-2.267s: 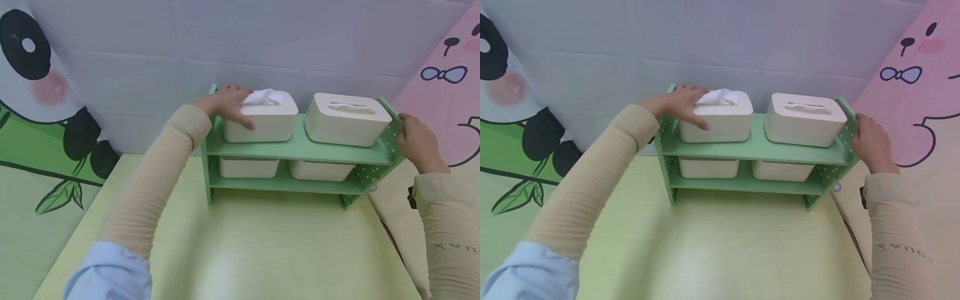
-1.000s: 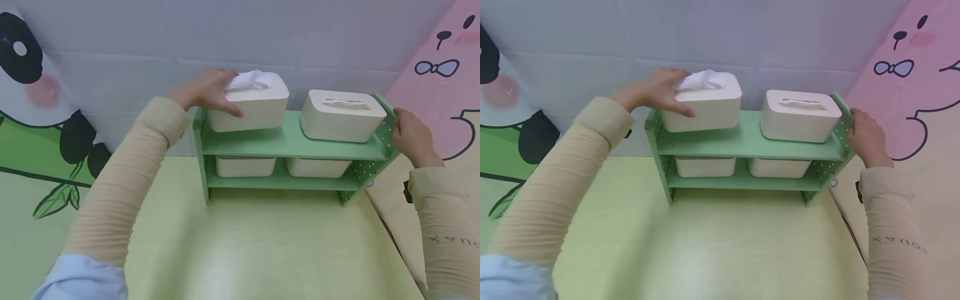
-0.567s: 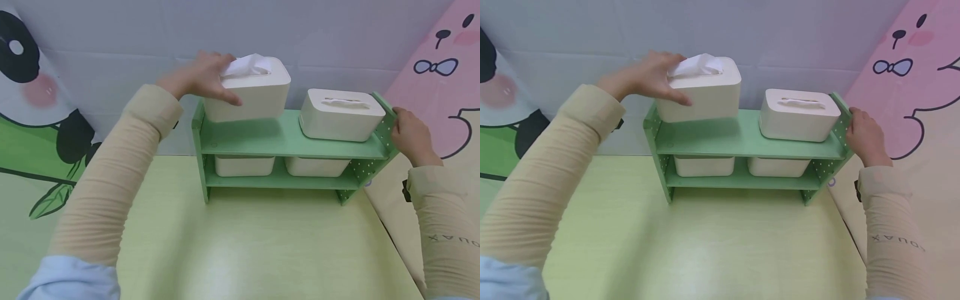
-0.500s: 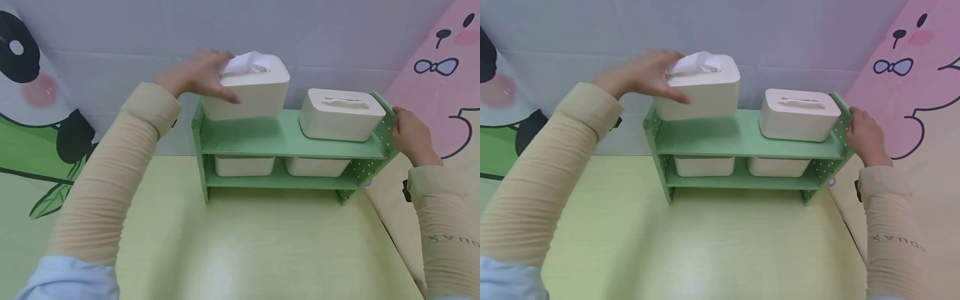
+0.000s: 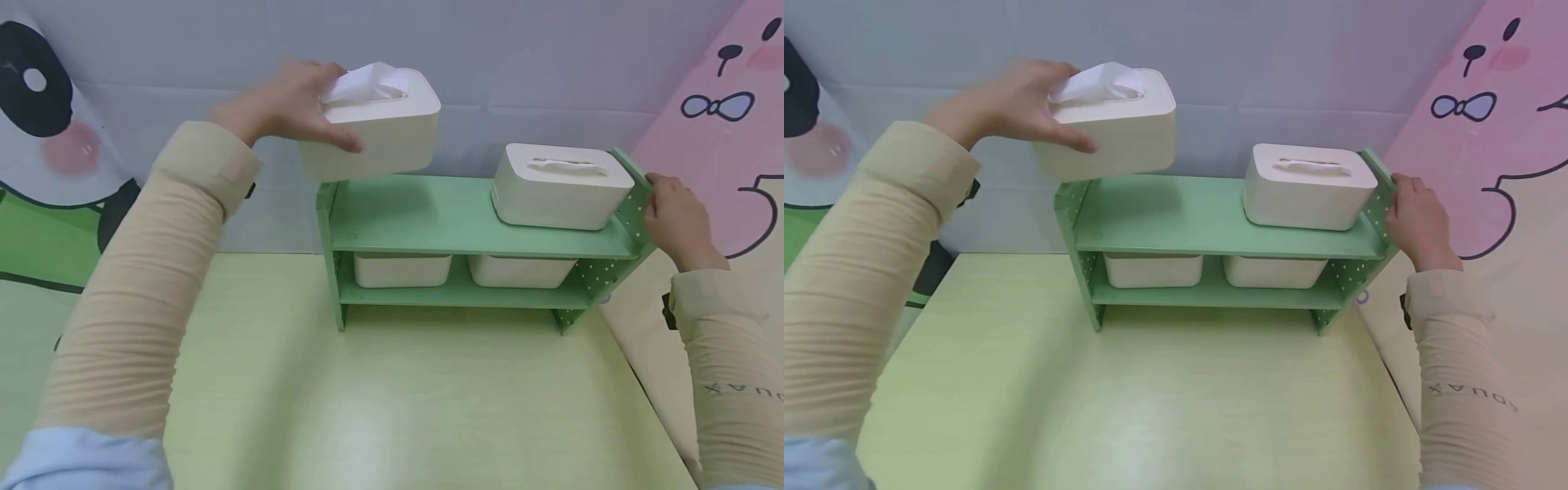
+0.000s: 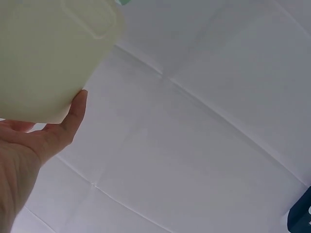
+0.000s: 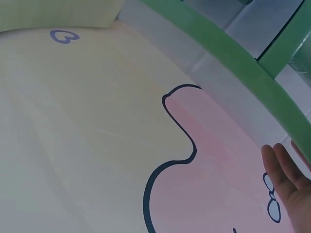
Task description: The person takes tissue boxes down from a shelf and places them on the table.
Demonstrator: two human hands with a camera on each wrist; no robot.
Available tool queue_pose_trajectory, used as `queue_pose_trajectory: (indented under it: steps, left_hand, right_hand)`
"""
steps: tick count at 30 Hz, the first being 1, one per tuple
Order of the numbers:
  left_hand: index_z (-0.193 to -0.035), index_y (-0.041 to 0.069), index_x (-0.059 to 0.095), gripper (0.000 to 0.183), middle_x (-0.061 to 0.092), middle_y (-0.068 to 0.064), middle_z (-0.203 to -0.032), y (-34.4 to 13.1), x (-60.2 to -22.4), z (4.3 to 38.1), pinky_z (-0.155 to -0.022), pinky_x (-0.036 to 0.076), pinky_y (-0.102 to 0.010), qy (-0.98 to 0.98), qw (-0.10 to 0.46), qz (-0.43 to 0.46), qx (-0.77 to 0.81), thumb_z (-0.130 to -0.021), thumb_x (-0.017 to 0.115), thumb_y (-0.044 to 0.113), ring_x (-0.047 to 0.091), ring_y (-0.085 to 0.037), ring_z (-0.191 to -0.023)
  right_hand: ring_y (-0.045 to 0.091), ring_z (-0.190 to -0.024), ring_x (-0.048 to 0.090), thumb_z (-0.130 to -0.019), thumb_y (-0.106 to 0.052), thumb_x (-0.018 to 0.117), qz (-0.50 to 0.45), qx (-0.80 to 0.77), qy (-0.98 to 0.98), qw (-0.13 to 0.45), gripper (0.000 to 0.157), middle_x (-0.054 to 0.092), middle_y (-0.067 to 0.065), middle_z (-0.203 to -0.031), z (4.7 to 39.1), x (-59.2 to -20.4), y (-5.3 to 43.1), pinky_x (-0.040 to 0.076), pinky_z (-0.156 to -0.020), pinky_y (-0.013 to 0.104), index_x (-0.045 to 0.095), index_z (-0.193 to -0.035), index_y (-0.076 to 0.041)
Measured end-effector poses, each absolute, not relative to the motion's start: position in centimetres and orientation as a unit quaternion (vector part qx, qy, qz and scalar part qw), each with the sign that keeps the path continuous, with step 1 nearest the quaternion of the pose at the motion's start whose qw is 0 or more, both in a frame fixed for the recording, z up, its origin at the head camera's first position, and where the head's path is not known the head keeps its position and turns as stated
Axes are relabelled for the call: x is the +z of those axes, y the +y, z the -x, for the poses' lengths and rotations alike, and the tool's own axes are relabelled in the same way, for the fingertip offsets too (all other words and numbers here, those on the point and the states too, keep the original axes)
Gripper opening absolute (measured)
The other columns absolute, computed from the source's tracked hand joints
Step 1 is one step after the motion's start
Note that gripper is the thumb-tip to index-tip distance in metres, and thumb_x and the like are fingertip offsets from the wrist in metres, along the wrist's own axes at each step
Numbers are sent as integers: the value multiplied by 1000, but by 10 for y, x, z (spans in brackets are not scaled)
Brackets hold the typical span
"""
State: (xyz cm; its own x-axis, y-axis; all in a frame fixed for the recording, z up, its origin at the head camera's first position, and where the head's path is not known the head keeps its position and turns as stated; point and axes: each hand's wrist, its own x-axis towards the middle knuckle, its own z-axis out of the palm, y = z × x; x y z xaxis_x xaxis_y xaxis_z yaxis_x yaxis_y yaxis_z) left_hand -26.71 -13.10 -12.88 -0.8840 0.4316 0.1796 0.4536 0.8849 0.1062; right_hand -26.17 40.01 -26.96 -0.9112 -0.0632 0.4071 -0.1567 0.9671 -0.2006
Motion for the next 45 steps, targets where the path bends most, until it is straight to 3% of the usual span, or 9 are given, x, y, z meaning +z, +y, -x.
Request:
queue_pose_trajectory:
  steps: [12,24,35,38,42,45]
  left_hand:
    - [-139,7,32,95,48,-19,-120,-178,-123,259,-83,35,-46,-976,87,187,-77,-67,71,55,39,-35,-107]
    - [-136,1,36,93,49,-24,-116,-225,-127,245,-72,35,-44,-981,113,149,-59,-67,72,52,42,-37,-101]
    - [-137,-1,33,94,45,-28,-118,-265,-143,237,-73,35,-55,-985,113,121,-41,-68,70,52,39,-43,-101]
    - [-137,-1,33,95,45,-29,-119,-274,-151,236,-78,33,-57,-986,113,118,-33,-68,69,54,38,-44,-102]
    - [-140,-1,28,101,39,-33,-128,-282,-167,239,-92,20,-61,-989,100,111,-17,-68,66,58,33,-50,-110]
    - [-141,-1,25,105,35,-35,-132,-286,-182,239,-95,15,-61,-990,89,109,-14,-67,66,61,30,-54,-114]
  right_hand:
    - [54,-106,38,-90,-4,27,-56,95,-974,199,46,40,37,-123,260,-270,399,30,-86,65,32,-133,12]
    - [54,-110,34,-91,-6,24,-46,78,-978,186,48,36,36,-128,260,-272,402,31,-87,66,29,-136,9]
    - [54,-109,35,-90,-5,24,-46,72,-978,191,48,37,36,-126,257,-271,399,32,-88,65,29,-136,9]
    - [54,-110,35,-90,-5,24,-45,71,-978,190,48,36,36,-126,258,-271,399,32,-88,66,29,-136,9]
    - [54,-110,34,-90,-5,24,-43,71,-979,185,49,36,36,-128,259,-272,401,31,-88,66,28,-137,9]
    - [54,-110,34,-90,-5,24,-44,71,-979,184,49,36,36,-128,260,-274,402,31,-87,66,27,-137,9]
